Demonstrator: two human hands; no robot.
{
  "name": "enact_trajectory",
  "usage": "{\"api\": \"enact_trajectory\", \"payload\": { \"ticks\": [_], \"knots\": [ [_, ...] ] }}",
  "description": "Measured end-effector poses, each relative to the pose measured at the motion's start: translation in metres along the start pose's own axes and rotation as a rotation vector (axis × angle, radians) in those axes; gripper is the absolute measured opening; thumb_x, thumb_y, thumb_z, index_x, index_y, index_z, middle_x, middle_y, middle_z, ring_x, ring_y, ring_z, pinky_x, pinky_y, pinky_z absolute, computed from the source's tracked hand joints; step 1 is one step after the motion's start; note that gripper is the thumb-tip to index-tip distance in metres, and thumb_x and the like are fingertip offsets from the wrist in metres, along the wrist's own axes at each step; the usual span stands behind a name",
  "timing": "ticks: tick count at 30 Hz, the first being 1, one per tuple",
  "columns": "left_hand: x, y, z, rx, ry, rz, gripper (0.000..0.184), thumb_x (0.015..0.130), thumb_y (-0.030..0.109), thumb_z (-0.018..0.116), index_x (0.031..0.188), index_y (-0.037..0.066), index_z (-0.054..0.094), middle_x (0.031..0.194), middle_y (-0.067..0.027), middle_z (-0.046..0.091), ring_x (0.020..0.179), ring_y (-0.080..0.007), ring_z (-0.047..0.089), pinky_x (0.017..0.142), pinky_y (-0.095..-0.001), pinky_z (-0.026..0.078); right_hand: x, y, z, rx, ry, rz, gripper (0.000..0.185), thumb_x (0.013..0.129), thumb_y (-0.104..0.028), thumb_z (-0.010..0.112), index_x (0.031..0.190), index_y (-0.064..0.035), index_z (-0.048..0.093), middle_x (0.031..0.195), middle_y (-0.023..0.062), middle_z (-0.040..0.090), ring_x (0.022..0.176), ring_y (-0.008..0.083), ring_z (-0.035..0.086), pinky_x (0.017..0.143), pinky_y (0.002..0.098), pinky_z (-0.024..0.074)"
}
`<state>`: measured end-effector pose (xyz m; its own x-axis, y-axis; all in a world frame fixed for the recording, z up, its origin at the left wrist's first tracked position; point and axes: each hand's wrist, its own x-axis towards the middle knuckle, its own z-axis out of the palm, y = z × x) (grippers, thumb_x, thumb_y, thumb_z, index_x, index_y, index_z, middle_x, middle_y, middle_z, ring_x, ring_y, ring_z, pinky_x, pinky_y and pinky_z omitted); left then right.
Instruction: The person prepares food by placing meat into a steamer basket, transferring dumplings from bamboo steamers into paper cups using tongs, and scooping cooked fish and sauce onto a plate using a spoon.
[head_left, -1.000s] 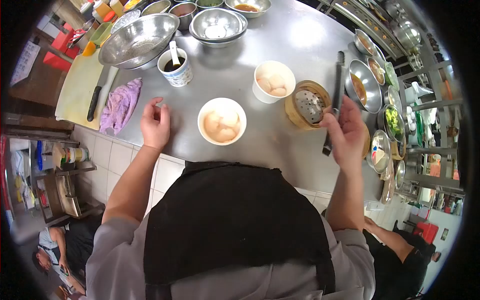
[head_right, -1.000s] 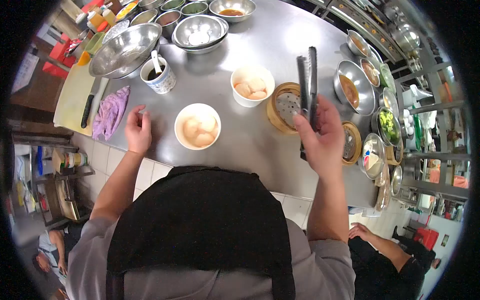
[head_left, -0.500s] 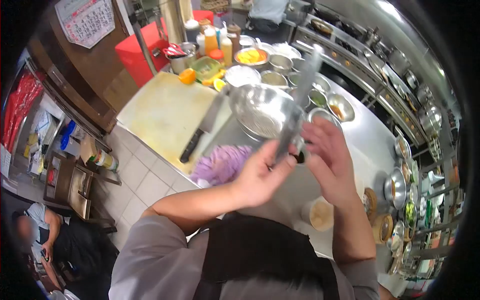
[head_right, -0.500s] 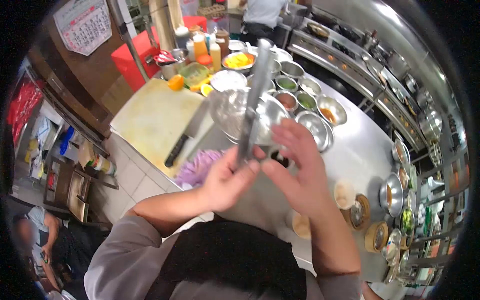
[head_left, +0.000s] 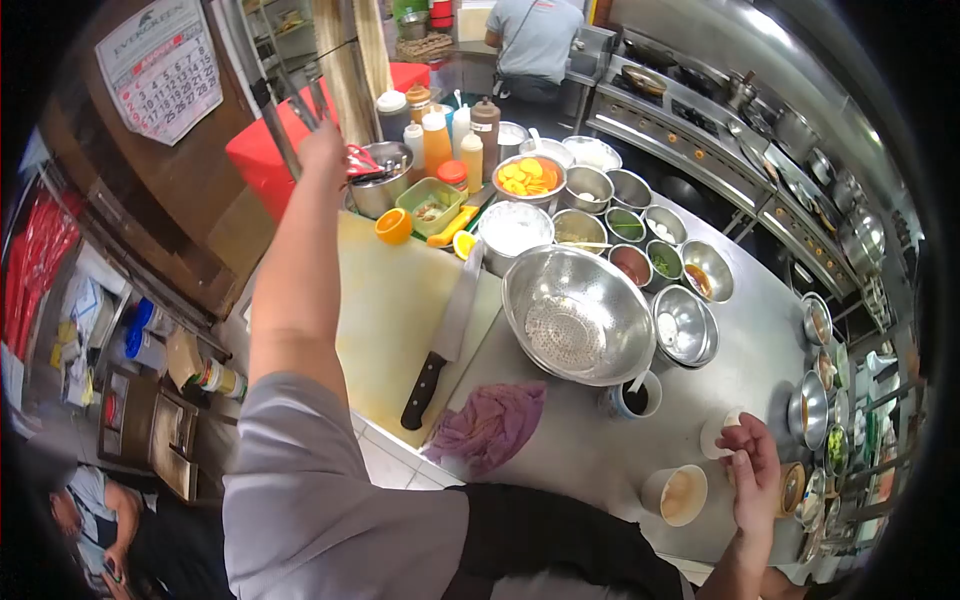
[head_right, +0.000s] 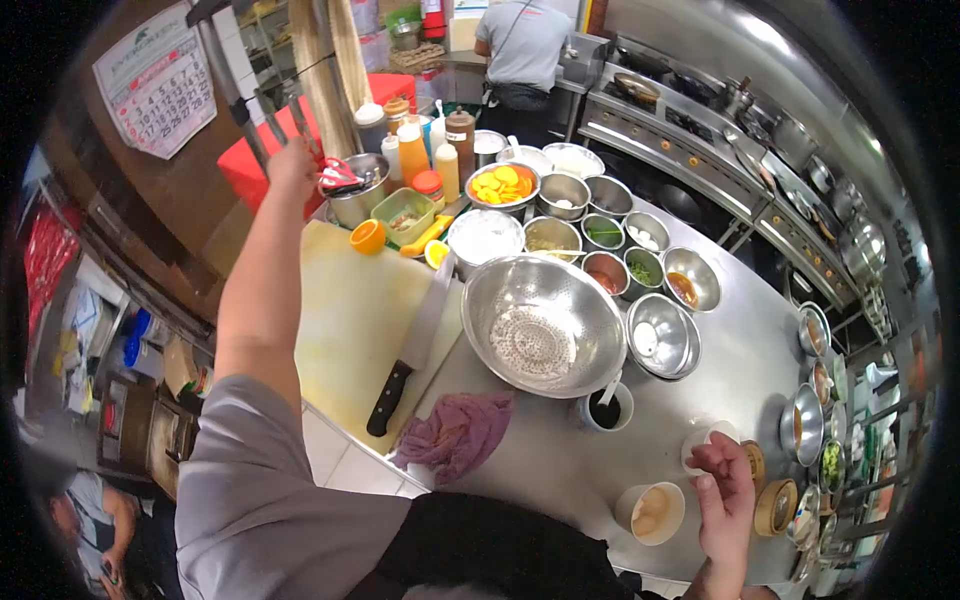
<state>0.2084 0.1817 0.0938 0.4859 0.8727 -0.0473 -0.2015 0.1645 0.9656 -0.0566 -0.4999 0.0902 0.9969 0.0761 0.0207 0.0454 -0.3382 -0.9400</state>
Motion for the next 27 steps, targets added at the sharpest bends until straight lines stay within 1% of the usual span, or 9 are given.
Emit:
{"api": "enact_trajectory", "payload": {
  "ticks": [3,6,8,9,10,17,20,24,27],
  "knots": [
    [0.085,0.006,0.009,-0.013,-0.116,0.081,0.016,0.092,0.015,0.058,0.077,0.010,0.055,0.062,-0.0003,0.049,0.045,-0.0124,0.040,0.040,-0.0288,0.028,-0.006,0.009,-0.013,0.010,0.056,0.035,0.055,0.099,-0.033,0.064,0.141,-0.0007,0.049,0.118,0.0072,0.065,0.103,0.0152,0.062,0.083,0.0269,0.0477],
    [0.112,0.061,0.018,-0.154,-0.223,-0.147,0.028,0.102,0.035,0.056,0.095,0.008,0.054,0.067,-0.0046,0.054,0.053,-0.0158,0.053,0.045,-0.0311,0.043,-0.008,0.012,-0.019,0.026,0.076,0.081,0.052,0.098,-0.032,0.066,0.138,-0.0017,0.050,0.118,0.0076,0.064,0.103,0.0157,0.061,0.085,0.0284,0.0484],
    [0.120,0.089,0.025,-0.296,-0.271,0.097,0.054,0.105,0.050,0.037,0.127,0.002,0.044,0.100,-0.0209,0.066,0.075,-0.0272,0.067,0.060,-0.0416,0.054,-0.010,0.020,-0.025,-0.010,0.096,0.098,0.049,0.098,-0.030,0.066,0.136,-0.0022,0.051,0.118,0.0077,0.064,0.104,0.0159,0.061,0.086,0.0286,0.0486],
    [0.171,0.099,0.018,-0.394,-0.370,-0.096,0.057,0.102,0.052,0.038,0.128,0.004,0.053,0.100,-0.0228,0.067,0.083,-0.0339,0.065,0.073,-0.0448,0.051,-0.008,0.027,-0.028,-0.042,0.117,0.092,0.046,0.099,-0.027,0.066,0.135,-0.0022,0.052,0.117,0.0074,0.064,0.104,0.0159,0.061,0.086,0.0282,0.0487],
    [0.263,0.088,-0.007,-0.395,-0.653,-0.175,0.060,0.103,0.053,0.040,0.143,0.010,0.049,0.121,-0.0213,0.063,0.103,-0.0314,0.063,0.086,-0.0427,0.051,-0.016,0.035,-0.029,-0.080,0.171,0.109,0.044,0.099,-0.025,0.065,0.134,-0.0022,0.053,0.116,0.0071,0.064,0.104,0.0158,0.061,0.086,0.0278,0.0488],
    [0.176,0.028,0.040,0.127,-0.530,-0.005,0.060,0.103,0.051,0.043,0.147,0.010,0.047,0.126,-0.0186,0.061,0.109,-0.0293,0.061,0.090,-0.0420,0.050,-0.026,0.079,-0.101,-0.285,0.492,0.254,0.020,0.102,-0.017,0.061,0.109,0.0006,0.068,0.085,0.0001,0.065,0.080,0.0092,0.060,0.073,0.0247,0.0506],
    [0.128,0.017,0.019,0.215,-0.538,0.048,0.060,0.103,0.050,0.044,0.148,0.010,0.046,0.128,-0.0175,0.061,0.111,-0.0284,0.060,0.092,-0.0417,0.049,-0.044,0.104,-0.119,-0.664,0.389,0.546,0.028,0.093,-0.018,0.069,0.119,-0.0077,0.068,0.086,0.0066,0.069,0.077,0.0171,0.065,0.072,0.0330,0.0542],
    [0.051,-0.001,-0.038,0.315,-0.601,0.088,0.061,0.103,0.049,0.046,0.150,0.011,0.044,0.130,-0.0159,0.060,0.114,-0.0272,0.059,0.095,-0.0413,0.048,-0.030,0.156,-0.089,-0.600,0.321,0.413,0.055,0.087,-0.017,0.075,0.139,-0.0155,0.056,0.085,0.0044,0.069,0.077,0.0155,0.066,0.071,0.0341,0.0549],
    [-0.017,-0.021,-0.070,0.358,-0.675,0.080,0.061,0.103,0.049,0.047,0.152,0.011,0.043,0.132,-0.0148,0.059,0.117,-0.0263,0.058,0.097,-0.0410,0.047,-0.019,0.171,-0.072,-0.793,0.334,0.353,0.058,0.083,-0.029,0.077,0.136,-0.0175,0.059,0.100,0.0143,0.072,0.095,0.0348,0.069,0.085,0.0454,0.0553]
  ]
}}
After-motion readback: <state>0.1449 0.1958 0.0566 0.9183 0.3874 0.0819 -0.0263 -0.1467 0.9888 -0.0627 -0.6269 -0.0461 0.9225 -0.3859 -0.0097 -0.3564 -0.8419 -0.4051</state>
